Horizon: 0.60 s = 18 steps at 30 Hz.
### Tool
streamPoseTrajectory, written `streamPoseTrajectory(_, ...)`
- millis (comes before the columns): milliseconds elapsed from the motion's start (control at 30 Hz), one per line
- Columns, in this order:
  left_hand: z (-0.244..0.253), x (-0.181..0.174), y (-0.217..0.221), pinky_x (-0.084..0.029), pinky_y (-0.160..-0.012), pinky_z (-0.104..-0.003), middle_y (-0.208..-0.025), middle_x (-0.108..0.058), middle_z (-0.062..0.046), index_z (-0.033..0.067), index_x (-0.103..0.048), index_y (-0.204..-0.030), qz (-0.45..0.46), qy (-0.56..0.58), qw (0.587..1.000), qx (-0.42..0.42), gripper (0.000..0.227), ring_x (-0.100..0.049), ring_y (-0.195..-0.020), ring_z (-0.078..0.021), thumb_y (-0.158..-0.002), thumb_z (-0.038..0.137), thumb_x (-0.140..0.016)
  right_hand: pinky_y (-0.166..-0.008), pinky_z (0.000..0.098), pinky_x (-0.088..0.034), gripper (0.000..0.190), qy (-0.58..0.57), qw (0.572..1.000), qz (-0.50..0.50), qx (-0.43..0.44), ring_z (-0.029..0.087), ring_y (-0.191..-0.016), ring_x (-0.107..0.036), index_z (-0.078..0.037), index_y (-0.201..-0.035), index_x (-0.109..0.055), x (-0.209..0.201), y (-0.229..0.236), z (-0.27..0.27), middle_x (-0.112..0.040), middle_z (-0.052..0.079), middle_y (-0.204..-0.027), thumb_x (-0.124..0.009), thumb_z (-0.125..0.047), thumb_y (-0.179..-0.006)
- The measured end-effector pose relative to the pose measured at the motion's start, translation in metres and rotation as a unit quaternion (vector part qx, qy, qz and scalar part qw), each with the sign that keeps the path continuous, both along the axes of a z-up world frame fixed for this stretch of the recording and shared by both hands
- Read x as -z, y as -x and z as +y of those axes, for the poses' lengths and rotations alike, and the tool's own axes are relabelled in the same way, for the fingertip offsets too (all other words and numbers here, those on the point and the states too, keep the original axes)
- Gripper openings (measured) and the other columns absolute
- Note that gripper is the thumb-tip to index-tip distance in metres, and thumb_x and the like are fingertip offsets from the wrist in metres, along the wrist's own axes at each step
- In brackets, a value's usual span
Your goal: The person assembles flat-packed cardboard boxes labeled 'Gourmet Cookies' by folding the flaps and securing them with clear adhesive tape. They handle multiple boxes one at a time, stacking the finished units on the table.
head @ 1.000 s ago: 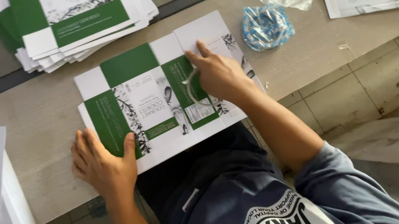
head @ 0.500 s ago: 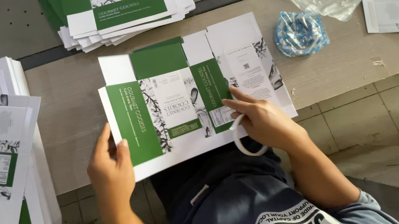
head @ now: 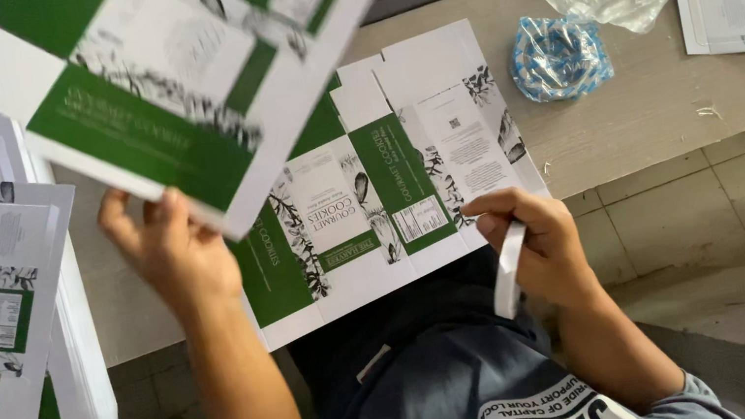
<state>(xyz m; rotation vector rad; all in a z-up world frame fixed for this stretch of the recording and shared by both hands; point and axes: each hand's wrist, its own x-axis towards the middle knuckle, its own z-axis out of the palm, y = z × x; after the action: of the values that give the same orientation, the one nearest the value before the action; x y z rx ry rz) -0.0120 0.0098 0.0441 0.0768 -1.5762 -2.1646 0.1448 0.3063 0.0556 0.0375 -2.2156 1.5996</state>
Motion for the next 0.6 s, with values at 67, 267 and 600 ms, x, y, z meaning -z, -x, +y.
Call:
streamPoseTrajectory(67,0.022,0.024,0.057,-0.071,-0.073,-0.046,-0.117,-0.055,-0.008,0.0237,-0.044,-0.132,-0.129,-0.095,0.987,0.032,0.045,-0.060,-0.079,-0.0191,-0.095,0.007,-0.064,-0.049,0.0249,-0.042,0.013,-0.007,1.000,-0.005,0.026,0.013,-0.046,-0.042,-0.008,-0.096,-0.081,0.009,0.004,-0.007,-0.049,-0.001,-0.052,-0.078,-0.008,-0.084)
streamPoseTrajectory(267,0.107,0.039,0.124,-0.066,-0.089,-0.056,-0.129,-0.050,-0.021,0.0081,-0.036,-0.140,-0.228,-0.232,0.935,0.142,0.044,-0.074,-0.104,-0.0445,-0.100,0.006,-0.053,-0.049,0.0214,-0.040,0.015,0.007,0.999,-0.030,-0.007,0.009,-0.050,-0.043,-0.008,-0.099,-0.079,0.017,-0.004,-0.010,-0.055,0.003,-0.061,-0.076,-0.007,-0.084)
streamPoseTrajectory(600,0.063,0.011,0.084,-0.072,-0.080,-0.039,-0.137,-0.057,-0.026,-0.0076,-0.029,-0.154,-0.238,0.076,0.930,0.268,0.073,-0.079,-0.099,-0.0297,-0.099,0.024,-0.065,-0.061,0.0309,-0.045,0.027,0.042,0.989,-0.052,-0.135,0.015,-0.064,-0.049,-0.001,-0.107,-0.076,0.016,0.002,-0.010,-0.056,0.010,-0.074,-0.054,-0.014,-0.097)
